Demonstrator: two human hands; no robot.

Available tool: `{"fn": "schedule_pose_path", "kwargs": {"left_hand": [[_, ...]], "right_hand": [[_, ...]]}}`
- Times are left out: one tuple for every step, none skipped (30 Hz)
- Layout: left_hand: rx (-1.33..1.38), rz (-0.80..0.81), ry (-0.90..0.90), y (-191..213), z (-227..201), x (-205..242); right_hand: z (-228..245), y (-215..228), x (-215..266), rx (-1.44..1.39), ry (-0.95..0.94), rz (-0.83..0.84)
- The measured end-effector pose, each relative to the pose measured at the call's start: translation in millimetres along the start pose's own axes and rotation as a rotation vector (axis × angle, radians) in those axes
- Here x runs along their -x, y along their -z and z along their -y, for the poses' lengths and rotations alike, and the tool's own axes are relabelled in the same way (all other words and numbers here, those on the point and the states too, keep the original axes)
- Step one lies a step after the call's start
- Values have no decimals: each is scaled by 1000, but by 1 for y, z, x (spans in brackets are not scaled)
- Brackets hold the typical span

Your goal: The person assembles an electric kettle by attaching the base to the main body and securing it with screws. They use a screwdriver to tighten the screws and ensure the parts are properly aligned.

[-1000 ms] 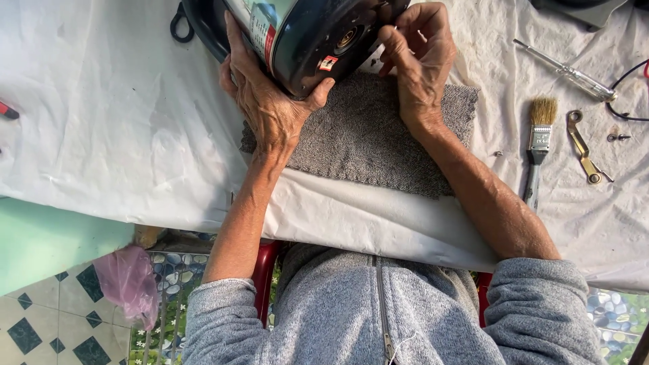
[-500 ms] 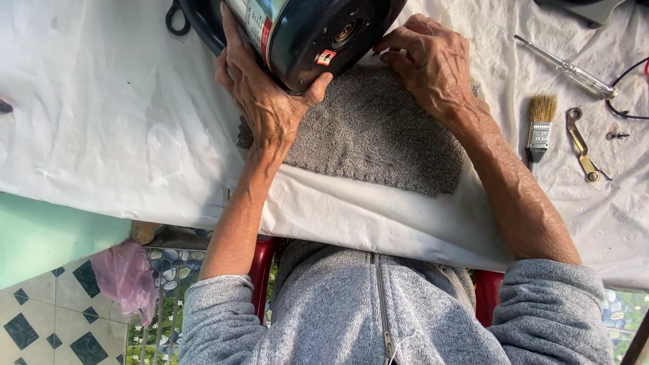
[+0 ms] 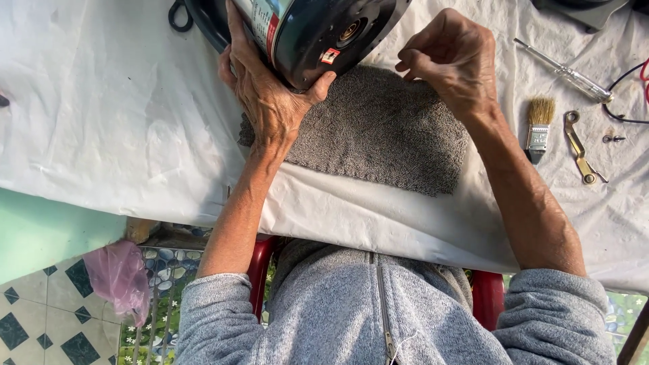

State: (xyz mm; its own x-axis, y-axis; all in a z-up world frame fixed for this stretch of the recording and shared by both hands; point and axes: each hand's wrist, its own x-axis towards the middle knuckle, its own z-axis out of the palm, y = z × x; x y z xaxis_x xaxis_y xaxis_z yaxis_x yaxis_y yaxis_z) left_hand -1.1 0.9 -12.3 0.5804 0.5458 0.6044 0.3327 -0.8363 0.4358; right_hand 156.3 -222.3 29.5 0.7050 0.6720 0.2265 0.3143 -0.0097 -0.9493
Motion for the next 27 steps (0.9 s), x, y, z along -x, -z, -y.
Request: {"fn": "schedule_pose_path", "kwargs": {"left_hand": [[15,10,-2,1,0,-1],[14,8,-3,0,1,-1],[5,12,7,-1,2,0],[-3,17,17,-3,3,1],[-3,16,17,-2,2,1],[-7,14,17,-2,2,0],[-10,11,19,-2,1,-1],[-9,9,20,-1,-1,-1],[-19,-6,10,0,-3,-2],[-29,-21,0,1,-5,-3],[-31,-20,2,1,-4,-3],[-26,-20,-7,0,-2,-3],[-19,-19,-19,-1,-1,-3],[-22,-17,-19,-1,1,-2],[-23,-14,-9,-2,1,-1],[-25,-10,0,-3,1,-1],[-24,-10,2,-3,1,-1],[-17,-14,-8,-3,1,-1],[-11,-20,-18,-3,2,-2],[-12,-22,-16,-1,0,-3],[-4,-35,-38,2,-2,-5],[5,-48,-59,4,-4,-7],[3,-49,-57,3,-4,-7],[2,-73,-70,3,-4,-7],[0,-97,-83,2,-5,-8],[-2,-98,-82,3,-5,-8],[-9,-96,-88,4,-6,-8]], "right_hand": [[-3,1,-1,-252,-72,15],[-3,-1,-3,-253,-71,16],[-3,-1,-4,-251,28,34],[-3,-2,-5,-248,127,51],[7,-4,-5,-248,128,52],[16,-5,-5,-153,90,11],[26,-7,-6,-58,54,-29],[24,-9,-6,-56,55,-28],[22,-11,-7,-70,105,-16],[19,-13,-9,-85,154,-4],[21,-16,-10,-86,152,-2],[22,-20,-11,-109,115,-33],[24,-23,-12,-132,78,-66],[22,-27,-12,-134,76,-66],[22,-29,-13,-89,108,-114],[21,-31,-14,-42,140,-161],[22,-32,-14,-41,139,-160],[24,-34,-14,138,244,-191],[26,-35,-15,316,350,-215],[25,-38,-15,316,352,-213],[25,-40,-15,375,423,-226],[24,-42,-15,434,494,-238],[24,-43,-13,433,495,-236],[23,-44,-12,468,487,-247],[23,-45,-10,503,479,-258],[22,-46,-12,501,480,-257],[20,-46,-13,467,486,-268]]}}
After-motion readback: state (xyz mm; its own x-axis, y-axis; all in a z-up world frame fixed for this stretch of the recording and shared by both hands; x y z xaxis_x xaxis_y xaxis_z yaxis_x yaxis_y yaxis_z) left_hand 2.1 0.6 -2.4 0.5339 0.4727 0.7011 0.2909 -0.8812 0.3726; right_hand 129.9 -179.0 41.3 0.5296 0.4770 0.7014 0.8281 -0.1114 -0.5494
